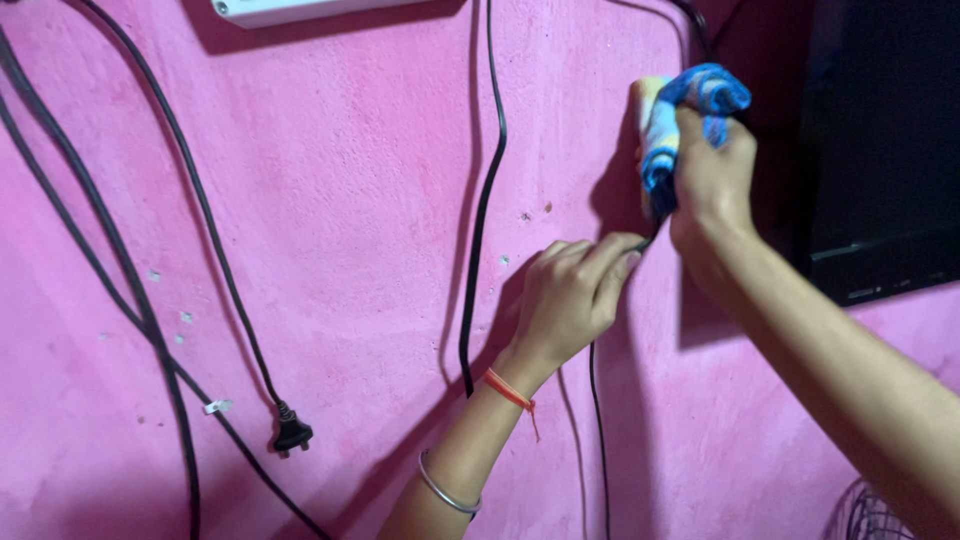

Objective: The person wipes the exterior of a small floor fan with a cloth and then cleans the frame and power cables of a wall-mounted television.

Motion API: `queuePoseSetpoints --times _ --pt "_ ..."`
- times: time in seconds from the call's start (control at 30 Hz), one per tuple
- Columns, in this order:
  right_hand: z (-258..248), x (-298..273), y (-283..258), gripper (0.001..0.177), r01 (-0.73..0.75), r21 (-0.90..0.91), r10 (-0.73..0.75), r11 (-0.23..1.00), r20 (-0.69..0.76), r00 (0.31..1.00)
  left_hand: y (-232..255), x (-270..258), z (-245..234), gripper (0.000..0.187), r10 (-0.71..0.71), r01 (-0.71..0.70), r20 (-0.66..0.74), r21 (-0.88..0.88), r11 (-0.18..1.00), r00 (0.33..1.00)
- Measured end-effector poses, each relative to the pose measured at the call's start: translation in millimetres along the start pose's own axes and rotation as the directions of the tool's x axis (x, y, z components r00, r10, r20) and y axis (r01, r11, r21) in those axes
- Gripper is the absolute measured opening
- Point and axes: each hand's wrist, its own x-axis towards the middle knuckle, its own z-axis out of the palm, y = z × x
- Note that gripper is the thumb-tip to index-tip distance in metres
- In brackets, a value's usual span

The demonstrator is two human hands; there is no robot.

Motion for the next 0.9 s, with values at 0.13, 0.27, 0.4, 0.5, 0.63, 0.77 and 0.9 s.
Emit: queuePoseSetpoints --times 0.13,0.27,0.4,0.5,0.63,0.77,0.9 --pt "1 24 0 0.024 -0.085 0.114 0.092 0.99 -0.054 0.994 2 -2 -6 0.014 -0.002 0.001 0.018 0.053 0.999 1.0" --pt "4 32 14 0.021 0.018 0.242 -0.001 0.97 -0.069 0.998 6 1 -8 0.014 -0.042 0.042 -0.003 0.104 0.994 0.999" --pt "-4 21 20 0.021 -0.008 0.235 0.015 0.972 -0.028 1.0 15 3 -6 0.015 -0.082 0.085 -0.028 0.137 0.987 0.996" --pt "-7 8 15 0.021 -0.032 0.222 0.03 0.975 0.013 0.999 22 4 -4 0.016 -0.097 0.105 -0.052 0.162 0.981 0.994" --pt "-7 -19 1 0.018 -0.116 0.173 0.112 0.978 0.033 0.993 32 4 -7 0.017 -0.103 0.114 -0.076 0.169 0.979 0.992" --pt "-9 -43 -4 0.018 -0.152 0.203 0.141 0.967 0.065 0.988 37 7 -11 0.02 -0.139 0.146 -0.049 0.193 0.97 0.989" --pt "-17 -60 -5 0.019 -0.199 0.244 0.171 0.949 0.132 0.976 41 4 -11 0.02 -0.134 0.146 -0.073 0.195 0.97 0.988"
